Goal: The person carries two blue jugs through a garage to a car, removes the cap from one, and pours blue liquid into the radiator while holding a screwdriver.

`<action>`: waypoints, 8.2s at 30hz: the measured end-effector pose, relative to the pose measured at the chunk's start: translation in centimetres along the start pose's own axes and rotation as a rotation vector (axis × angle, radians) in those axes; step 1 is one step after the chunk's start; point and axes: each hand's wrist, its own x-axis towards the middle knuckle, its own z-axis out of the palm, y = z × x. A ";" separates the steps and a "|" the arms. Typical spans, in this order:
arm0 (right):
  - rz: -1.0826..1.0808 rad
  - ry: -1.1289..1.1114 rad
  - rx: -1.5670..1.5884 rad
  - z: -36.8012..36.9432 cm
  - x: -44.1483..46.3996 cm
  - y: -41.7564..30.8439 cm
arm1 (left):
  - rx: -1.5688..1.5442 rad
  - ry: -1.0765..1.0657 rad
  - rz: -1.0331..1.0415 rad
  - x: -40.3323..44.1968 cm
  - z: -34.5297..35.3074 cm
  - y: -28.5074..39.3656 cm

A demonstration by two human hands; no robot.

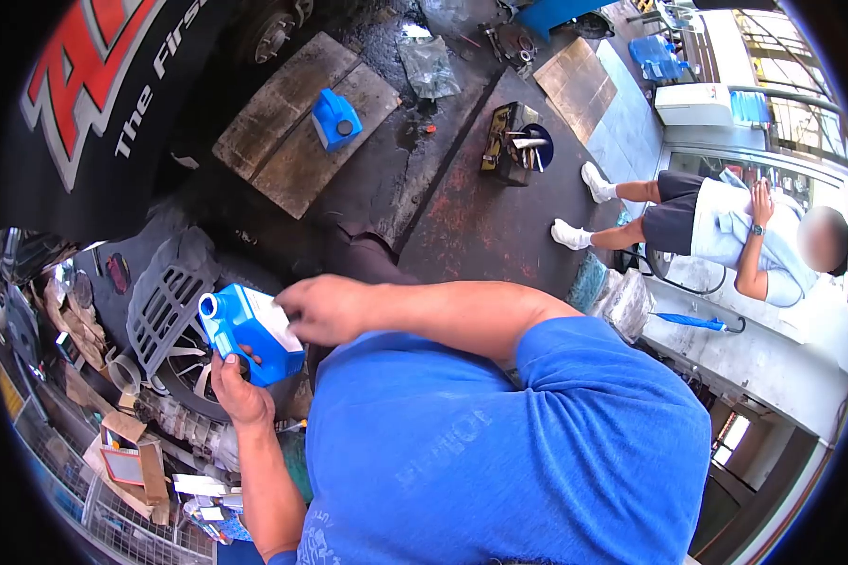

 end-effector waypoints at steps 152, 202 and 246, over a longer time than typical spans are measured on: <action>0.006 0.718 -0.148 -19.0 0.8 7.7 | 0.006 -0.437 0.319 12.2 31.7 9.5; -0.871 0.868 -0.092 -31.5 47.3 -47.2 | 1.436 0.123 1.272 52.6 -8.3 69.3; -0.874 0.964 -0.213 -36.4 52.5 -46.0 | 1.477 0.526 1.385 59.3 -2.5 68.6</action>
